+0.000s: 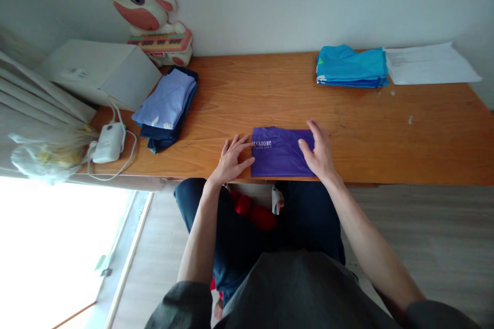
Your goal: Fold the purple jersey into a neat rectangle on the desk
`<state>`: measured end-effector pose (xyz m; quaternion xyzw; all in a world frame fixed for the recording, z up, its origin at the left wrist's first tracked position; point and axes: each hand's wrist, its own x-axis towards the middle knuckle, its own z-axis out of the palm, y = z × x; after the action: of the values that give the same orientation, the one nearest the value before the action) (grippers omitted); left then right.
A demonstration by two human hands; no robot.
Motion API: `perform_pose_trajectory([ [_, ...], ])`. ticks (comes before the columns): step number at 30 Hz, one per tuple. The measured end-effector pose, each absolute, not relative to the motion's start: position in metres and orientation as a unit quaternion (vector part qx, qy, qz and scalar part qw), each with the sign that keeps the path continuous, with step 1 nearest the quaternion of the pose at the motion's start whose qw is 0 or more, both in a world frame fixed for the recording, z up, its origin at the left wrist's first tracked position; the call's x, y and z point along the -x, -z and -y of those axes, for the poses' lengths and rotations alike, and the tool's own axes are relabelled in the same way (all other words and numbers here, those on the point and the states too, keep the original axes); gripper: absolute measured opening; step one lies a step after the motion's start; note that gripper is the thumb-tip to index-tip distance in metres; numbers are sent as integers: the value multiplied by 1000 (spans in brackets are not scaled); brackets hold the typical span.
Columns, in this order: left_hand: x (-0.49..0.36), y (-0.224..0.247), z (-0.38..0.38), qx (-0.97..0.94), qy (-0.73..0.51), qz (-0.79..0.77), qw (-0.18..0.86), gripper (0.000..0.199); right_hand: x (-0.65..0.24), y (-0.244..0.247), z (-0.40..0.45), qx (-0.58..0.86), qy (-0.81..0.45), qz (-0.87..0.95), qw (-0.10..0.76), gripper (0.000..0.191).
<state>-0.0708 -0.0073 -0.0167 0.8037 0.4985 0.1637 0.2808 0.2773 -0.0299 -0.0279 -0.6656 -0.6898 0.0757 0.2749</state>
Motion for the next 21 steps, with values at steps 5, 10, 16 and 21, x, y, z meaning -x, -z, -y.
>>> perform_pose_trajectory([
  [5, 67, 24, 9, -811, -164, -508, 239, 62, -328, 30, 41, 713, -74, 600, 354, 68],
  [10, 67, 24, 9, -811, -165, -506, 245, 64, -360, 20, 70, 756, -16, 634, 164, 68],
  [16, 67, 23, 9, -810, -173, -504, 243, 65, -340, 14, 75, 736, -33, 663, 134, 61],
  [21, 67, 23, 9, -811, -179, -504, 238, 63, -331, 21, 61, 711, -84, 683, 143, 39],
])
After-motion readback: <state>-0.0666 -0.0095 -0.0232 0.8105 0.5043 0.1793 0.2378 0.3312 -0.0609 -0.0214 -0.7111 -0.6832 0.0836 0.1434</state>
